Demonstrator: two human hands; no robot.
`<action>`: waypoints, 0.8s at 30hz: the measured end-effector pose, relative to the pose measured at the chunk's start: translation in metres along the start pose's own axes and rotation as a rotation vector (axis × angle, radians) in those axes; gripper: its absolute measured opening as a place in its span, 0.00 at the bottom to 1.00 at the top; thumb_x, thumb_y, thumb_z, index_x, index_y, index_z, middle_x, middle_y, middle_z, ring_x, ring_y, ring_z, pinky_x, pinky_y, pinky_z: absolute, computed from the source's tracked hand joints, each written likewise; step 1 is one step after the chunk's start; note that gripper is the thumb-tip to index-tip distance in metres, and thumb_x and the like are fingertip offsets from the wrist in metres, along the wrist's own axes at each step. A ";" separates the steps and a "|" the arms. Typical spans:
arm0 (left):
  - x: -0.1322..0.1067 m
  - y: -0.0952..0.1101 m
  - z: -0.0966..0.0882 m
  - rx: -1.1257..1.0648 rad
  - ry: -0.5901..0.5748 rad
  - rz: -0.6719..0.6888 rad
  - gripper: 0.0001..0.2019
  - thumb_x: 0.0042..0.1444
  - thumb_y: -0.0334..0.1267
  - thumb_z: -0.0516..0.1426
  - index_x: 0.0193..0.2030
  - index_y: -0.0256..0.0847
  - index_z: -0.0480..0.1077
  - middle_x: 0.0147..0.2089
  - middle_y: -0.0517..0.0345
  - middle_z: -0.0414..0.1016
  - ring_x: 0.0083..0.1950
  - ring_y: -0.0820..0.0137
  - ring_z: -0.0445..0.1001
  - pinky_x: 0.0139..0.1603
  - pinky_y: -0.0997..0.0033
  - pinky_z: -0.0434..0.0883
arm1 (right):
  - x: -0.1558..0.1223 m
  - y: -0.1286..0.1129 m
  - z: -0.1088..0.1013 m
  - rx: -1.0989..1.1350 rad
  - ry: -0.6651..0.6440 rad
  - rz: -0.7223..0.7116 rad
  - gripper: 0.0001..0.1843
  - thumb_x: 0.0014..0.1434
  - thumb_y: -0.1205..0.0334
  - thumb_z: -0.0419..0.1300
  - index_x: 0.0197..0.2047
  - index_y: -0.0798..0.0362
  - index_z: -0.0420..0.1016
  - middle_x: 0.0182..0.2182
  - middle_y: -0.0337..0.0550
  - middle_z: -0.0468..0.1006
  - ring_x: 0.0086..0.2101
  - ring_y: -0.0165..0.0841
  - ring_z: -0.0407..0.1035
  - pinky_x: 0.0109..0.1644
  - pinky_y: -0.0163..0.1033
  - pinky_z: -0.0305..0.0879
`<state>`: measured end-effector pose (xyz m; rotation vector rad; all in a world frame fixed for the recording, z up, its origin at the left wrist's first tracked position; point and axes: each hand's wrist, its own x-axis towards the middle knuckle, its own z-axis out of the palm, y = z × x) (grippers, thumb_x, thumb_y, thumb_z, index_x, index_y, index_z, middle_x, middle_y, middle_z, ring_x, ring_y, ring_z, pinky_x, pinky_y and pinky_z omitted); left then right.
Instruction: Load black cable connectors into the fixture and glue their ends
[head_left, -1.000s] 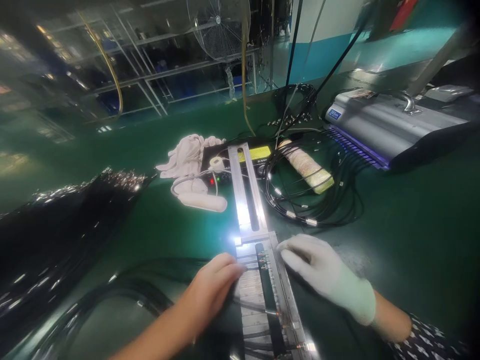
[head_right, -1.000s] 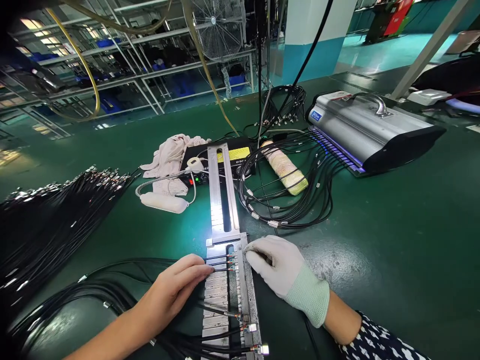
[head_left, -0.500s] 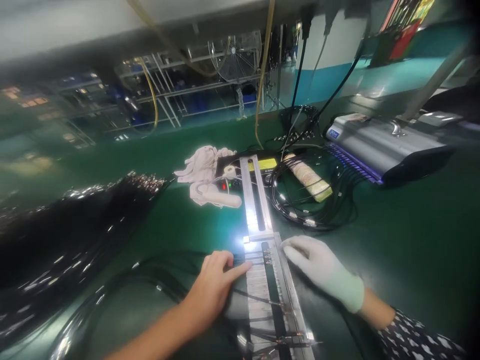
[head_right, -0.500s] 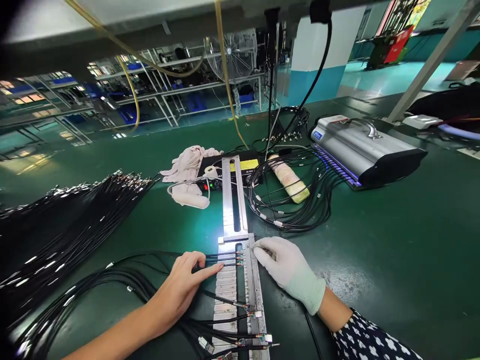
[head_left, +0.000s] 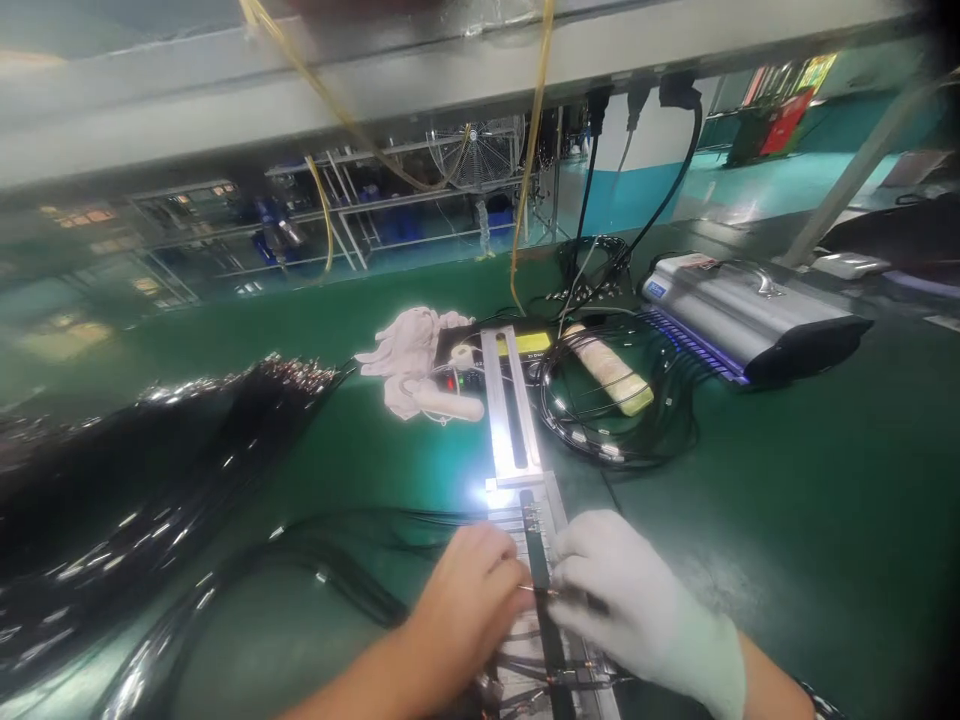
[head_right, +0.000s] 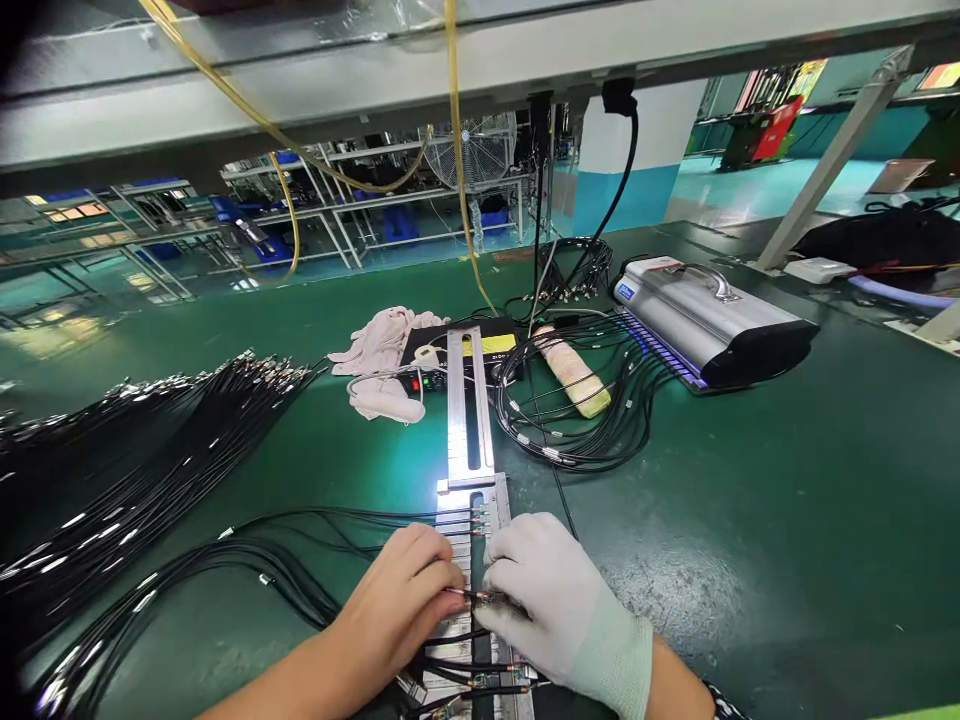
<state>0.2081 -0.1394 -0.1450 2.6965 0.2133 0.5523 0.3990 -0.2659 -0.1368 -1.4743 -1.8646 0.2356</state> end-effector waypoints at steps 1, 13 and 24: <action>-0.009 -0.010 -0.007 0.049 0.031 0.007 0.14 0.71 0.38 0.44 0.38 0.40 0.68 0.38 0.55 0.68 0.40 0.65 0.64 0.40 0.65 0.63 | 0.000 0.001 0.001 -0.007 -0.003 -0.013 0.06 0.60 0.71 0.61 0.32 0.53 0.70 0.35 0.41 0.73 0.37 0.36 0.65 0.42 0.43 0.60; -0.023 -0.008 -0.024 0.275 0.080 0.096 0.13 0.72 0.34 0.43 0.53 0.37 0.66 0.43 0.51 0.75 0.44 0.66 0.71 0.47 0.67 0.68 | 0.005 0.001 -0.008 0.106 -0.033 -0.026 0.12 0.68 0.69 0.52 0.35 0.53 0.73 0.40 0.45 0.76 0.40 0.37 0.67 0.45 0.44 0.64; -0.015 -0.036 -0.017 0.035 -0.023 0.070 0.17 0.67 0.26 0.43 0.58 0.39 0.62 0.34 0.56 0.71 0.32 0.71 0.70 0.33 0.75 0.70 | 0.005 0.036 -0.004 0.166 0.140 0.436 0.11 0.66 0.58 0.54 0.47 0.49 0.75 0.55 0.49 0.72 0.54 0.43 0.67 0.59 0.53 0.66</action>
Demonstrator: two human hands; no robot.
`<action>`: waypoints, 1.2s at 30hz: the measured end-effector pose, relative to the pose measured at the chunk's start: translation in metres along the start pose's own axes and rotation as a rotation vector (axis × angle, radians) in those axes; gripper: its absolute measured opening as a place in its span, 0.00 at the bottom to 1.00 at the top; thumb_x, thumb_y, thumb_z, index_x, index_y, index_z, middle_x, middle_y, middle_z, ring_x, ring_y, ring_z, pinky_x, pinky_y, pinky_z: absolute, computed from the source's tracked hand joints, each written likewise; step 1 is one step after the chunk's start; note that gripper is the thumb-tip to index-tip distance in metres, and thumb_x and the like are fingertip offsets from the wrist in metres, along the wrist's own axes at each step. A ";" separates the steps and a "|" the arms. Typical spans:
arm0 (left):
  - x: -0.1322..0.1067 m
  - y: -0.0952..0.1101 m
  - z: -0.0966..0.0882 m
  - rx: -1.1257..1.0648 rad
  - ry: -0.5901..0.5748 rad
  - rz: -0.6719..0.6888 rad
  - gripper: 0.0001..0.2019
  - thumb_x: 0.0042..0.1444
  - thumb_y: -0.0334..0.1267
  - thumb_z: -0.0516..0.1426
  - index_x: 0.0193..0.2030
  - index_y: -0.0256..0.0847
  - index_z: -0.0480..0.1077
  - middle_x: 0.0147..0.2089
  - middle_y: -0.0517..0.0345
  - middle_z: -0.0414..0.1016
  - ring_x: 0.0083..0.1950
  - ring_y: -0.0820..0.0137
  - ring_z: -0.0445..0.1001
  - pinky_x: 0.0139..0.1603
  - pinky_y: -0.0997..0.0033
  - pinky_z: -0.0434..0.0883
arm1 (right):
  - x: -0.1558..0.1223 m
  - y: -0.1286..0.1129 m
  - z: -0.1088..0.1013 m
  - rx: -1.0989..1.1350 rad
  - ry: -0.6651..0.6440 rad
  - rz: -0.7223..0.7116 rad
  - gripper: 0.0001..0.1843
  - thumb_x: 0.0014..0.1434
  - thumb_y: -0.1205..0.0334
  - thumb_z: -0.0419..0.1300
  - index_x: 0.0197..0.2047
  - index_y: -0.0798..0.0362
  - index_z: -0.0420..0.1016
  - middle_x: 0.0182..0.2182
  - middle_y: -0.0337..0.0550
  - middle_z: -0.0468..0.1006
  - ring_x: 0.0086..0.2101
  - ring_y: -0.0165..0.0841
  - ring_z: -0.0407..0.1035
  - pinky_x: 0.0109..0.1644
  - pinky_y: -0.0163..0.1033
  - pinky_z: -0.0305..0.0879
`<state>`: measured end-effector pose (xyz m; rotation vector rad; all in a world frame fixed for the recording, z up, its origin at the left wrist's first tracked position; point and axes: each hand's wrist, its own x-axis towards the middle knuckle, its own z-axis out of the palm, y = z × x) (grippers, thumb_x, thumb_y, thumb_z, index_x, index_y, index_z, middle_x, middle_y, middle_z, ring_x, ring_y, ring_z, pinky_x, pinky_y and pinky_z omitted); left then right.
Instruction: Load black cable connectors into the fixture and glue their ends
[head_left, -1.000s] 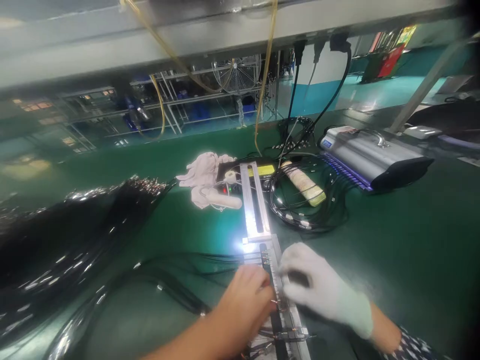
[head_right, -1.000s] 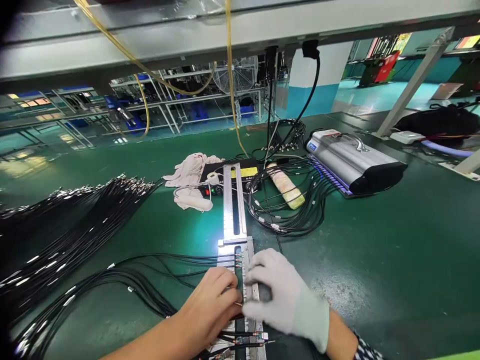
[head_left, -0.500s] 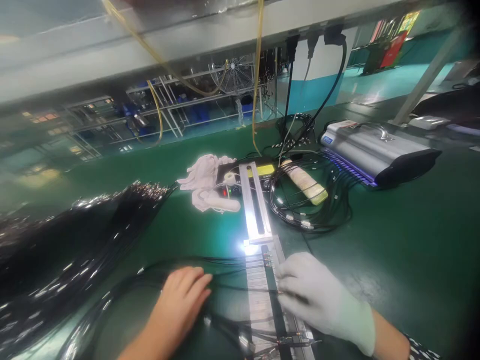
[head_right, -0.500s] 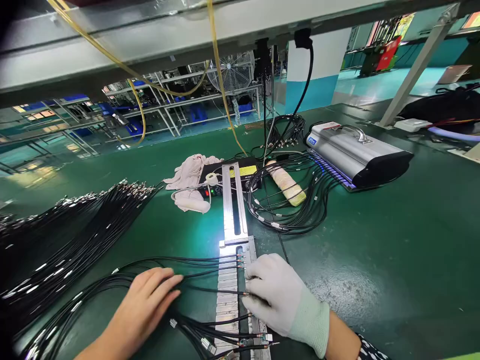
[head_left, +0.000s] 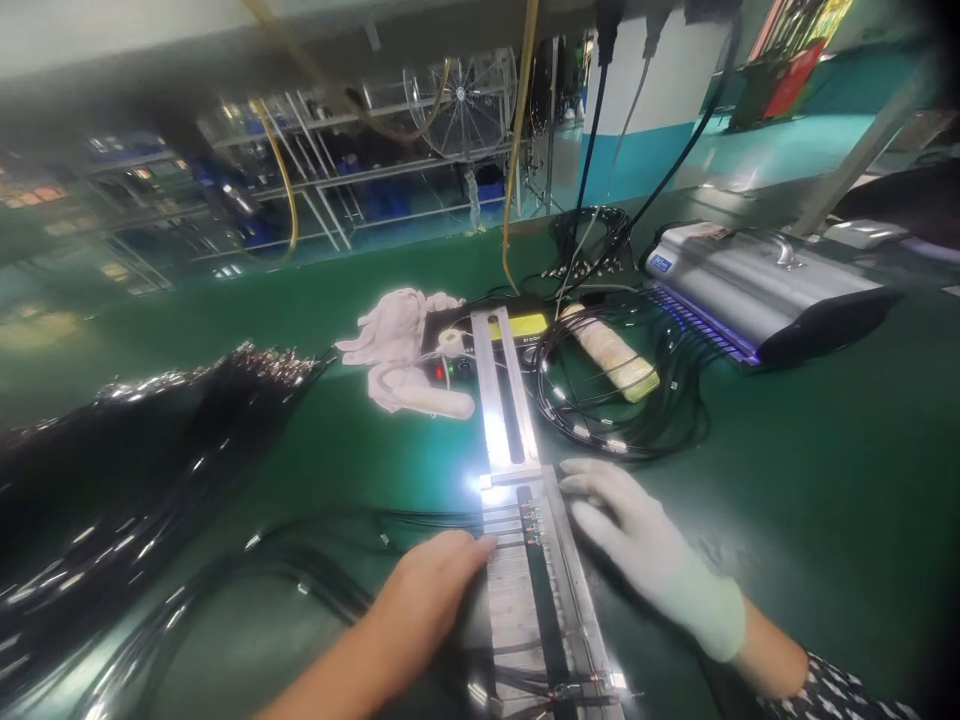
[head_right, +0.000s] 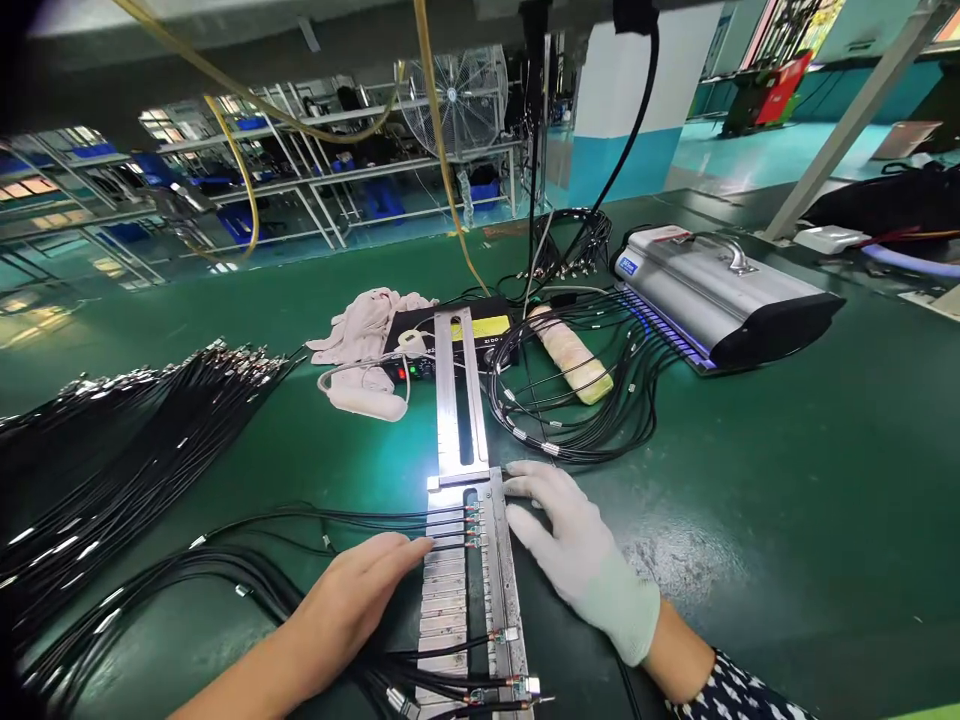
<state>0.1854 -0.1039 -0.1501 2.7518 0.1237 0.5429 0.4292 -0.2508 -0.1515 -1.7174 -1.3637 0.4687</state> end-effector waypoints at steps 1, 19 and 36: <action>0.001 0.000 -0.001 0.028 -0.010 0.001 0.17 0.67 0.25 0.43 0.58 0.39 0.62 0.33 0.57 0.71 0.32 0.71 0.70 0.33 0.75 0.70 | 0.001 0.001 0.000 0.007 0.002 0.008 0.11 0.67 0.57 0.53 0.46 0.49 0.75 0.54 0.48 0.73 0.54 0.43 0.68 0.59 0.52 0.66; 0.003 0.003 0.001 -0.070 -0.056 -0.080 0.12 0.69 0.28 0.45 0.52 0.40 0.66 0.40 0.53 0.72 0.40 0.70 0.71 0.40 0.74 0.71 | 0.000 -0.010 -0.002 0.015 0.013 -0.025 0.09 0.66 0.60 0.54 0.42 0.48 0.76 0.48 0.45 0.77 0.49 0.41 0.71 0.54 0.49 0.70; -0.030 0.026 -0.031 -0.233 -0.214 -0.335 0.12 0.68 0.34 0.49 0.56 0.44 0.65 0.42 0.55 0.72 0.42 0.67 0.69 0.46 0.68 0.69 | -0.009 0.012 0.002 -0.072 0.035 -0.038 0.20 0.68 0.47 0.51 0.37 0.47 0.79 0.46 0.48 0.79 0.46 0.45 0.75 0.51 0.53 0.75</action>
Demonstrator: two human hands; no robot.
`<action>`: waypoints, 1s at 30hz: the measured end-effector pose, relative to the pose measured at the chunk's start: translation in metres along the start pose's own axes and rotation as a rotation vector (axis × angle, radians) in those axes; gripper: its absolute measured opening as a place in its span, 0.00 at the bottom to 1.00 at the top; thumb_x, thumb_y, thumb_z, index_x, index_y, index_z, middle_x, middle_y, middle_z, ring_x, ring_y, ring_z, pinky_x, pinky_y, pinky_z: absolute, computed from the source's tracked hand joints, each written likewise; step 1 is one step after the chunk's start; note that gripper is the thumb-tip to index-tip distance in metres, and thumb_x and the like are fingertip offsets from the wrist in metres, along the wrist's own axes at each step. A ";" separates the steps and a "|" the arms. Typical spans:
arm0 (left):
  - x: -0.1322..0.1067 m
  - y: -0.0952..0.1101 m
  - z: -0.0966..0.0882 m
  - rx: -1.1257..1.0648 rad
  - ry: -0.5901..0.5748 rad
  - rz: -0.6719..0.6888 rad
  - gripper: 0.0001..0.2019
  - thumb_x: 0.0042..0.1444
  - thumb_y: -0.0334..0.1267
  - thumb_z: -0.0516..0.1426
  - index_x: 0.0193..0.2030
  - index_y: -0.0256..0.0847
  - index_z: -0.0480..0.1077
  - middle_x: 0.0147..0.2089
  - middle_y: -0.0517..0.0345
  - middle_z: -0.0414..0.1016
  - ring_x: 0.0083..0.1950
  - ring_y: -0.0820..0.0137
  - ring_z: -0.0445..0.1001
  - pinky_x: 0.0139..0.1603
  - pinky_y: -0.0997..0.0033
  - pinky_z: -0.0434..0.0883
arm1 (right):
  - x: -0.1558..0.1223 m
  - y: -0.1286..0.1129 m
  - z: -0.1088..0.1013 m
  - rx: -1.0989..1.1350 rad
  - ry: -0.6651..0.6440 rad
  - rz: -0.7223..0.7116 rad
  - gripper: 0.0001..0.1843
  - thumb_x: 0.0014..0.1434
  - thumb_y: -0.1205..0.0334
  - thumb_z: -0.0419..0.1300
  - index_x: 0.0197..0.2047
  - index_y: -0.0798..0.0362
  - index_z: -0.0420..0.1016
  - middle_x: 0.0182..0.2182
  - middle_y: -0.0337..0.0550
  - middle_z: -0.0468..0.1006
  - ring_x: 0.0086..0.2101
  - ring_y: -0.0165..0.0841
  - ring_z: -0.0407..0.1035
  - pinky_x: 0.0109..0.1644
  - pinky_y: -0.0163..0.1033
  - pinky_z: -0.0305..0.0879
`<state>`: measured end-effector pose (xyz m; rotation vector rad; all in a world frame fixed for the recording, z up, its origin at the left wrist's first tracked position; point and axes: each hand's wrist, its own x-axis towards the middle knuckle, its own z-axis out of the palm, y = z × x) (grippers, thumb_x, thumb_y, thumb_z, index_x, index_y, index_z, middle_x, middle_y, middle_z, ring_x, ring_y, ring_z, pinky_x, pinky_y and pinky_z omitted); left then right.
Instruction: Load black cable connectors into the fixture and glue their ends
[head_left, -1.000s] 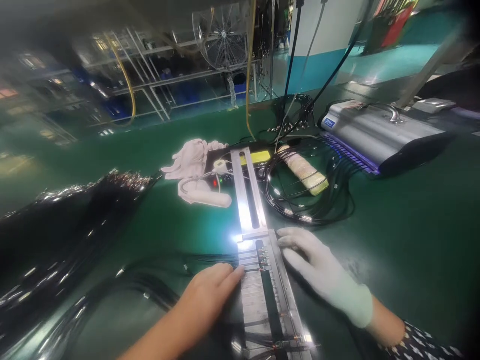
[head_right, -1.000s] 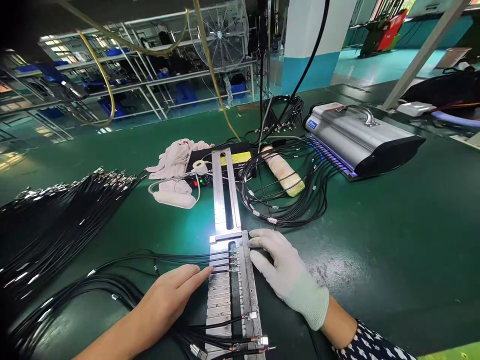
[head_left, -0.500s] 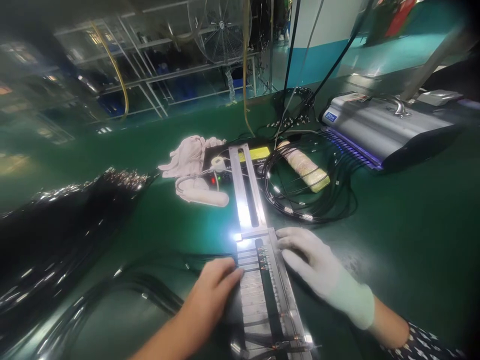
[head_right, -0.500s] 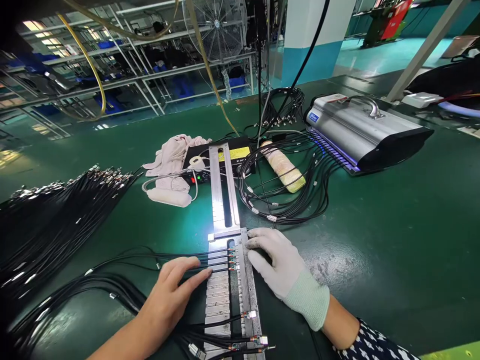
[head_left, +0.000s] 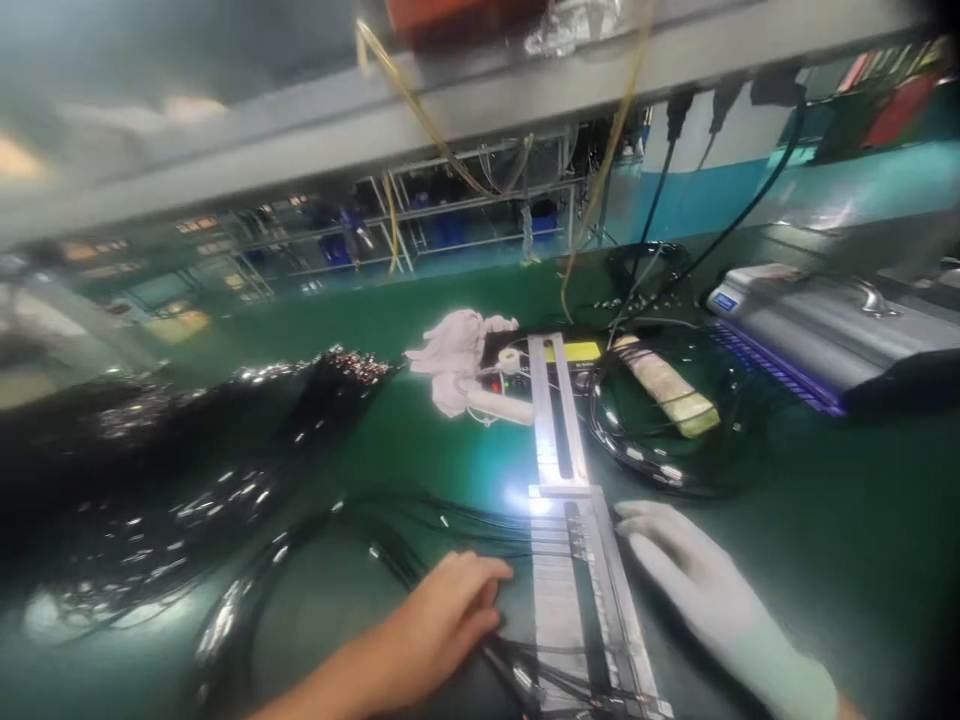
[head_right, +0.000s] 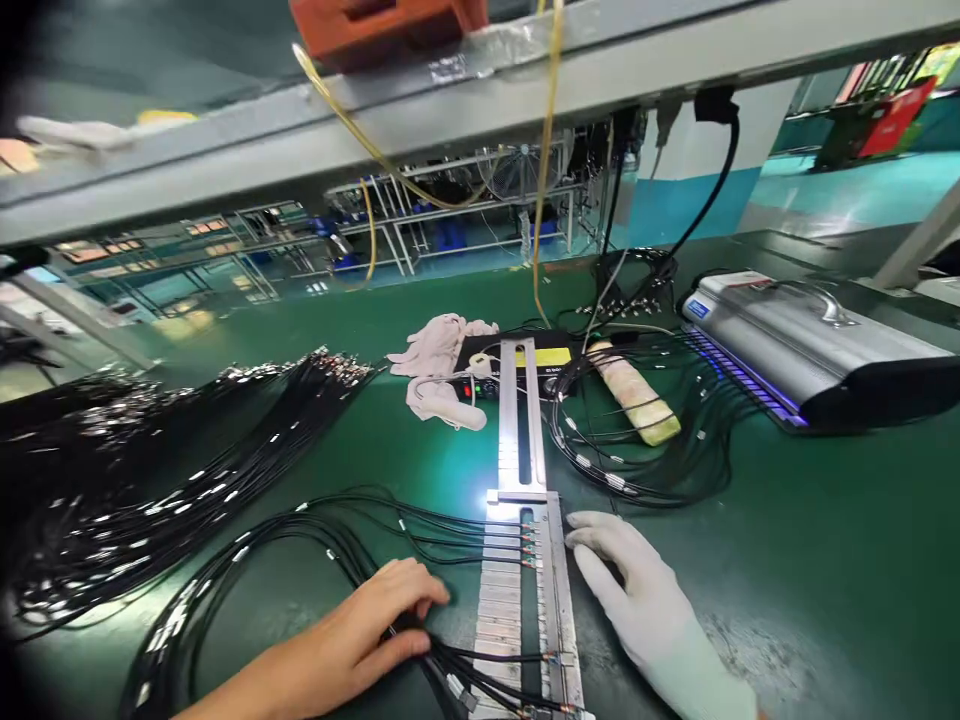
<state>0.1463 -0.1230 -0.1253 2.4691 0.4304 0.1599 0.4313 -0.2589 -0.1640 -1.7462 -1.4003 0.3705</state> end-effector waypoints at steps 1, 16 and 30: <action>-0.005 0.005 -0.008 -0.019 -0.056 -0.034 0.09 0.68 0.35 0.51 0.51 0.44 0.68 0.41 0.56 0.72 0.43 0.67 0.69 0.47 0.69 0.68 | -0.002 0.002 0.000 -0.013 0.002 0.000 0.22 0.68 0.44 0.51 0.36 0.47 0.80 0.46 0.47 0.80 0.45 0.46 0.76 0.50 0.52 0.76; -0.021 -0.002 -0.032 0.117 -0.097 0.094 0.10 0.69 0.32 0.48 0.40 0.41 0.70 0.37 0.57 0.72 0.40 0.69 0.70 0.43 0.73 0.67 | 0.000 0.002 0.001 -0.065 -0.023 -0.032 0.21 0.67 0.43 0.51 0.36 0.45 0.80 0.44 0.45 0.81 0.44 0.45 0.76 0.48 0.51 0.77; 0.040 0.038 0.020 0.085 0.027 0.160 0.09 0.65 0.33 0.53 0.51 0.41 0.66 0.43 0.56 0.74 0.41 0.67 0.70 0.43 0.69 0.66 | -0.009 -0.044 0.012 -0.036 -0.191 -0.540 0.19 0.75 0.57 0.45 0.35 0.52 0.70 0.33 0.42 0.74 0.34 0.36 0.67 0.38 0.41 0.60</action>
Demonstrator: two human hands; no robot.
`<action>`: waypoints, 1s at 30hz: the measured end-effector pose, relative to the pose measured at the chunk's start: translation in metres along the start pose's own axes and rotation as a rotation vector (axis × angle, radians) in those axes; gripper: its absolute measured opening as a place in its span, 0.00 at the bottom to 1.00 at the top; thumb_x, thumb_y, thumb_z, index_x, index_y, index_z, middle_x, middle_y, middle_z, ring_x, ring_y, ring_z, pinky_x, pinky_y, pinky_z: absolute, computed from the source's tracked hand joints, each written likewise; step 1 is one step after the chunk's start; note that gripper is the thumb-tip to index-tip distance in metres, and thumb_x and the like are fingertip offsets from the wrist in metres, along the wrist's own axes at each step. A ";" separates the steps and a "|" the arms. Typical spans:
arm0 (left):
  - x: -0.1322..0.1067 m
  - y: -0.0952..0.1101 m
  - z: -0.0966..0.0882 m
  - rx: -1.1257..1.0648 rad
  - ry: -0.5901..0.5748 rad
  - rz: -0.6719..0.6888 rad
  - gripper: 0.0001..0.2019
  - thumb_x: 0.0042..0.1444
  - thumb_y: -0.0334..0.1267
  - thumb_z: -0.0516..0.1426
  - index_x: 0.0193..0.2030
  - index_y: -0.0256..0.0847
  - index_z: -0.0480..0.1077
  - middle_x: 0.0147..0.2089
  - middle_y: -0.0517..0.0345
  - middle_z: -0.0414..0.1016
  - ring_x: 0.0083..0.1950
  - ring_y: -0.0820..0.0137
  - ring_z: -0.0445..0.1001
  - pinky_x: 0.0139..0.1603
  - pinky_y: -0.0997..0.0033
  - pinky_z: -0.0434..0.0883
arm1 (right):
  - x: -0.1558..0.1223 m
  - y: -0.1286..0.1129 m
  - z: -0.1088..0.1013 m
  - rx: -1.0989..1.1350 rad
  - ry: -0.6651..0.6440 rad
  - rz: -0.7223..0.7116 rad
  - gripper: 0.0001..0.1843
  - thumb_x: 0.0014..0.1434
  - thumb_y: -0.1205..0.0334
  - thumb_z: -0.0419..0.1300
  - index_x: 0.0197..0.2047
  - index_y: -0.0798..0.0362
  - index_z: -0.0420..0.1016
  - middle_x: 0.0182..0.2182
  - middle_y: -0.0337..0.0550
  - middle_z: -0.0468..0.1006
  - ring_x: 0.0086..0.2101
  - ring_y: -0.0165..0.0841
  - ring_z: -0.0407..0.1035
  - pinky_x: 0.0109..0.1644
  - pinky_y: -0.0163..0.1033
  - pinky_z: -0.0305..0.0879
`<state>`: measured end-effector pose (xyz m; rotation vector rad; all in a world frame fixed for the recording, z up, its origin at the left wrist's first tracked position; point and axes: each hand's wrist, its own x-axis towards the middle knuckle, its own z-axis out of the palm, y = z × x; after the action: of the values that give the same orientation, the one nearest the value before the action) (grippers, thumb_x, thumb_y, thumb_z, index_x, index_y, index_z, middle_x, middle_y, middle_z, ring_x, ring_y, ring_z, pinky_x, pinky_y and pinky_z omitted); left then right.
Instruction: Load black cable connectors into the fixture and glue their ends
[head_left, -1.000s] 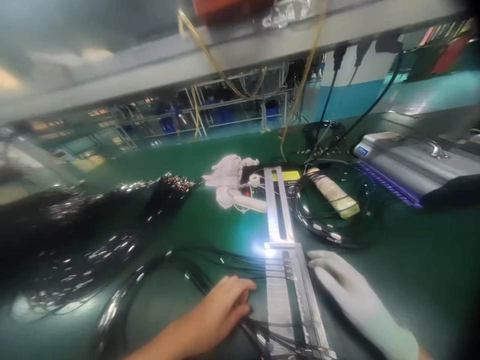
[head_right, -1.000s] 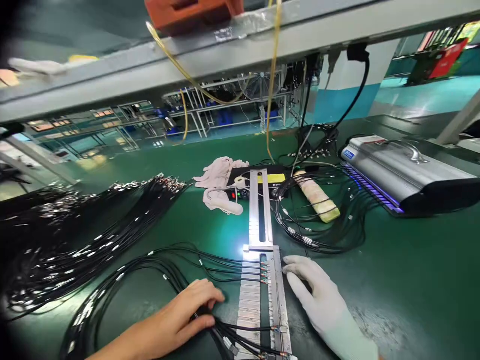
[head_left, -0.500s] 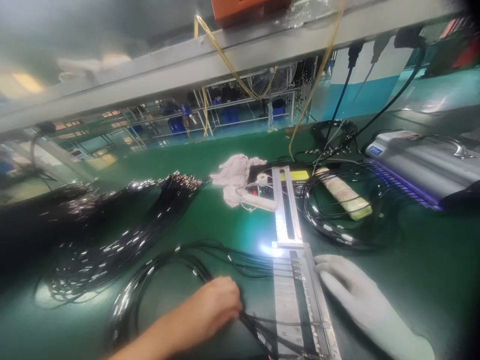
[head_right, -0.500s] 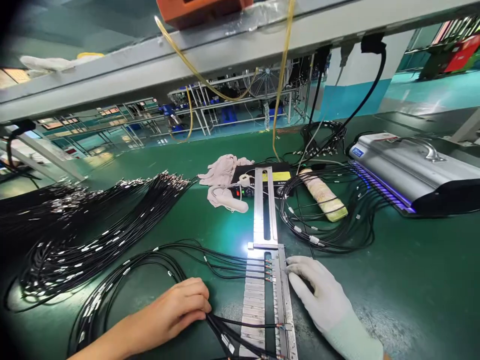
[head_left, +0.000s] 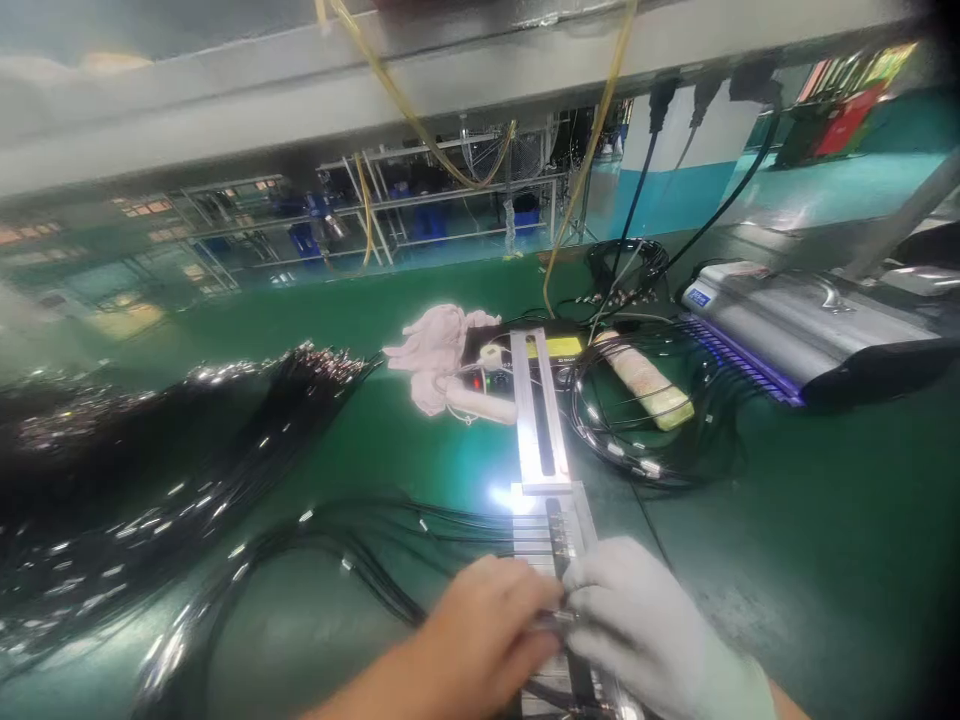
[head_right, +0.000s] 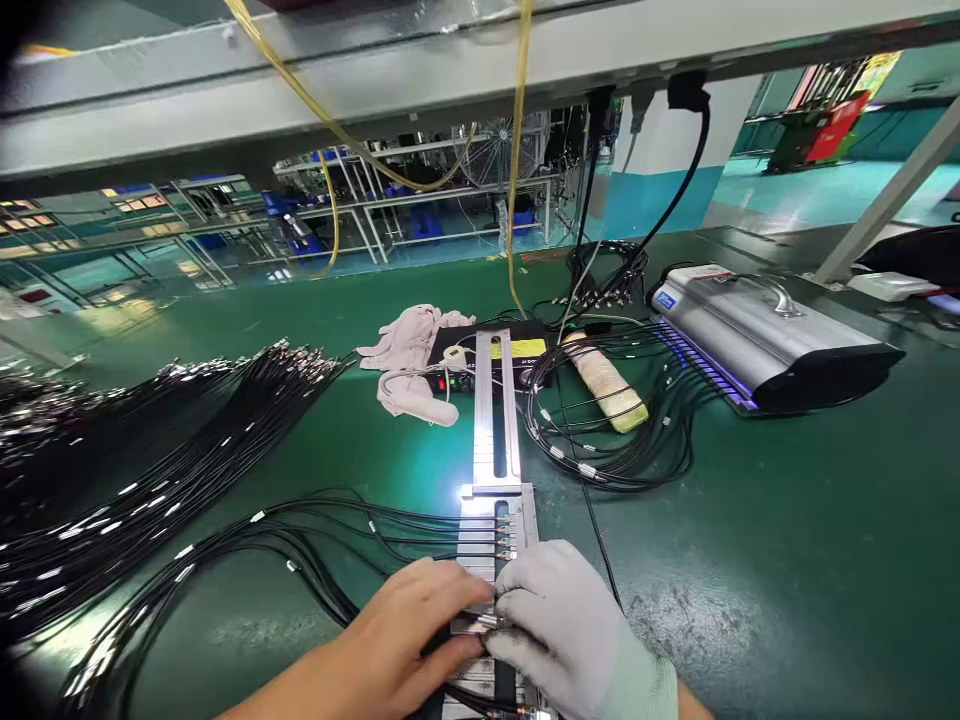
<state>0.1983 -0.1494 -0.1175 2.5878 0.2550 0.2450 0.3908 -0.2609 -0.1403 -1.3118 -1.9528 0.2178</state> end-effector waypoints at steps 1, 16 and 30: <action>0.002 0.000 0.004 0.059 -0.020 0.044 0.07 0.66 0.33 0.52 0.49 0.40 0.67 0.41 0.56 0.74 0.39 0.67 0.69 0.41 0.68 0.65 | 0.000 0.000 0.000 -0.014 -0.015 -0.010 0.22 0.76 0.55 0.42 0.35 0.53 0.70 0.33 0.43 0.74 0.34 0.36 0.67 0.38 0.42 0.59; 0.002 0.004 0.007 0.067 0.044 0.097 0.12 0.70 0.33 0.44 0.48 0.37 0.69 0.34 0.54 0.70 0.34 0.66 0.66 0.34 0.70 0.64 | -0.001 -0.003 -0.003 -0.030 -0.011 -0.045 0.26 0.76 0.55 0.38 0.31 0.54 0.67 0.31 0.42 0.73 0.33 0.34 0.64 0.37 0.42 0.55; -0.050 -0.056 -0.014 0.483 0.315 0.004 0.11 0.68 0.29 0.46 0.48 0.40 0.69 0.43 0.52 0.73 0.47 0.63 0.68 0.51 0.61 0.62 | 0.004 0.003 -0.006 0.270 -0.065 0.243 0.14 0.67 0.67 0.53 0.28 0.52 0.66 0.35 0.38 0.76 0.37 0.34 0.68 0.43 0.41 0.62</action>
<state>0.1392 -0.1070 -0.1405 3.0163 0.4706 0.6664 0.3957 -0.2578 -0.1358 -1.3706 -1.7410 0.6276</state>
